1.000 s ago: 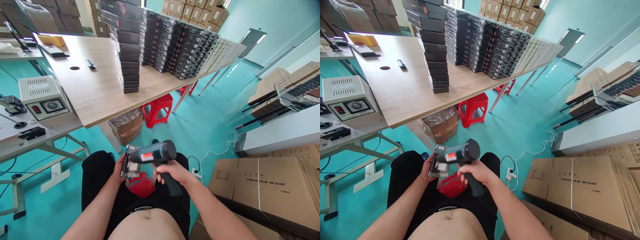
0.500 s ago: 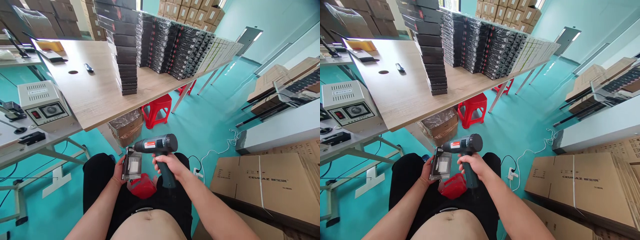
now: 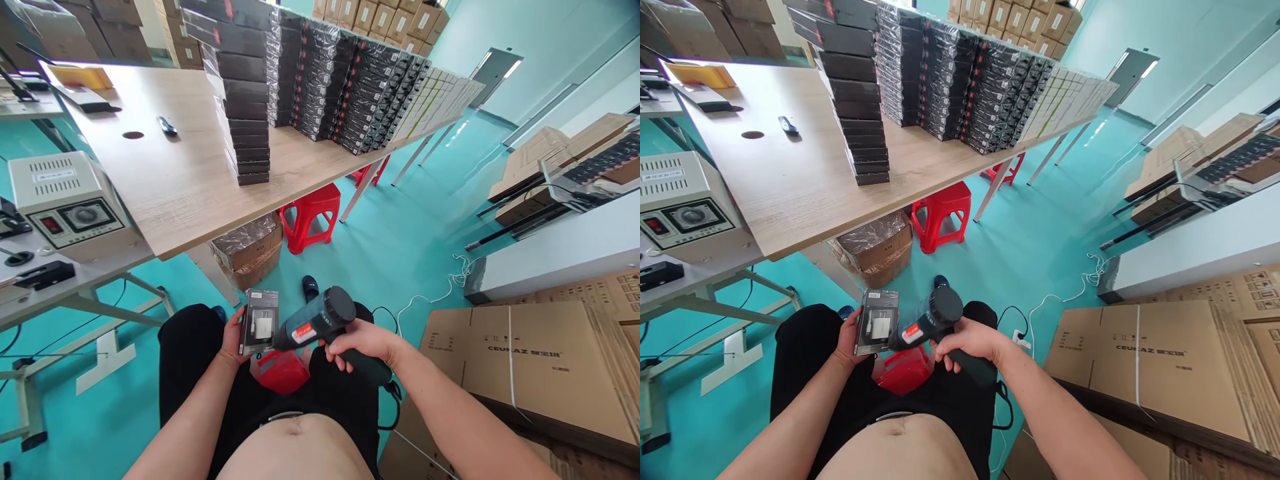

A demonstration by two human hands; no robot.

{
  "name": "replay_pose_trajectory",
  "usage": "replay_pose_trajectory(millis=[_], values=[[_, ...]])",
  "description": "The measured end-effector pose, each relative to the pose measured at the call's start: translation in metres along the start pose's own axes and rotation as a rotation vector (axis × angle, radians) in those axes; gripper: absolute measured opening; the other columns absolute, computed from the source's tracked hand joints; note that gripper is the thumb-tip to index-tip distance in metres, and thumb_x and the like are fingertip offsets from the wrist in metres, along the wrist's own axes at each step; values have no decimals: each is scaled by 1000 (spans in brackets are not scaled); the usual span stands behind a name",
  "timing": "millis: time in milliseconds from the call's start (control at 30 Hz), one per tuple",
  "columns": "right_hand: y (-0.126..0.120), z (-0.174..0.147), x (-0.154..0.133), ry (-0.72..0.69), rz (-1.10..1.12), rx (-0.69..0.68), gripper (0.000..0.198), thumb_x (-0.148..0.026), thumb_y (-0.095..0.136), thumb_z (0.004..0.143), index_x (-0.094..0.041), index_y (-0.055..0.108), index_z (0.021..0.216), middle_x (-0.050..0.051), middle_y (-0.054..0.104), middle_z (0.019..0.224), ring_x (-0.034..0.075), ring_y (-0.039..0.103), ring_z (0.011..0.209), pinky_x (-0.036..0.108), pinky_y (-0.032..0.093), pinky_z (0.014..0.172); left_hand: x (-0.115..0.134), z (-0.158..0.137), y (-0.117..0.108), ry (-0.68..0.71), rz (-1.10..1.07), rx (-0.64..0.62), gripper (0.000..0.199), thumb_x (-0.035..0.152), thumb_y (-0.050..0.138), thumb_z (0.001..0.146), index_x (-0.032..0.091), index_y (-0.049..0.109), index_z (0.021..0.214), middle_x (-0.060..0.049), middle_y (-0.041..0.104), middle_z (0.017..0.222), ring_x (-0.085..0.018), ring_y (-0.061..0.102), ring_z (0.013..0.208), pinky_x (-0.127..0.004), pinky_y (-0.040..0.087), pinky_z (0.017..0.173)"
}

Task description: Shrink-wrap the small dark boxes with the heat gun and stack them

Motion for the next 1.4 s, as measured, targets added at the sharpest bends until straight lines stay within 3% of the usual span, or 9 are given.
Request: replay_pose_trajectory(millis=[133, 333, 533, 667, 833, 967, 1033, 1167, 1400], values=[[1, 6, 1, -77, 87, 209, 26, -26, 66, 71, -12, 65, 93, 4, 68, 73, 13, 61, 56, 24, 50, 49, 2, 0, -2, -35, 7, -45, 45, 42, 56, 83, 11, 61, 116, -16, 72, 95, -34, 68, 94, -50, 52, 84], [18, -9, 21, -21, 184, -18, 30, -25, 67, 69, -11, 66, 97, 6, 68, 78, 14, 62, 57, 24, 49, 48, 4, 6, -3, 82, -20, -7, 44, 48, 58, 83, 15, 61, 112, -12, 71, 97, -29, 69, 89, -46, 54, 81], [18, -1, 37, -141, 337, 363, 29, -28, 65, 72, -12, 66, 96, 6, 67, 78, 14, 62, 58, 25, 50, 49, 1, 19, -11, 83, -56, 156, 38, 53, 55, 84, 18, 56, 98, -12, 67, 93, -30, 68, 88, -52, 55, 76], [38, 8, 41, -149, 289, 204, 32, -29, 67, 72, -11, 67, 98, 9, 69, 83, 15, 63, 60, 27, 51, 51, 0, 25, -17, 84, -28, 211, 33, 52, 53, 85, 19, 54, 87, -7, 63, 79, -23, 67, 68, -42, 59, 61], [43, 12, 35, -208, 279, 337, 35, -33, 66, 74, -13, 68, 102, 6, 70, 80, 14, 62, 60, 26, 51, 54, 0, 21, -18, 67, -63, 228, 39, 56, 51, 85, 18, 53, 94, -11, 63, 88, -27, 68, 81, -44, 59, 67], [44, 10, 38, -126, 152, 224, 25, -32, 67, 73, -10, 71, 84, 5, 68, 64, 13, 59, 51, 26, 48, 52, 1, 20, -19, 104, -74, 228, 33, 52, 50, 86, 19, 53, 88, -9, 62, 83, -24, 68, 75, -39, 59, 61], [45, 11, 40, -155, 192, 223, 26, -33, 67, 74, -10, 71, 86, 5, 68, 67, 13, 60, 53, 27, 49, 54, 2, 22, -19, 123, -85, 217, 30, 50, 51, 86, 20, 53, 86, -7, 62, 80, -24, 67, 73, -38, 59, 58], [37, 10, 44, -228, 391, 428, 35, -34, 69, 73, -13, 66, 101, 5, 69, 80, 14, 62, 60, 27, 51, 54, 2, 20, -16, 79, -144, 173, 34, 51, 52, 84, 17, 53, 91, -14, 63, 97, -31, 66, 94, -44, 60, 70], [21, -11, 53, -199, 518, 351, 32, -31, 66, 72, -13, 66, 98, 7, 68, 82, 15, 62, 63, 26, 48, 51, 5, 13, -9, 90, -180, 135, 31, 35, 55, 80, 16, 57, 105, -15, 67, 101, -31, 67, 93, -46, 58, 74]])
Point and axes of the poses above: each hand's wrist, its own z-axis towards the middle knuckle, its own y-axis out of the palm, x = y × z, the point moved 2 cm from there along z, towards the middle knuckle
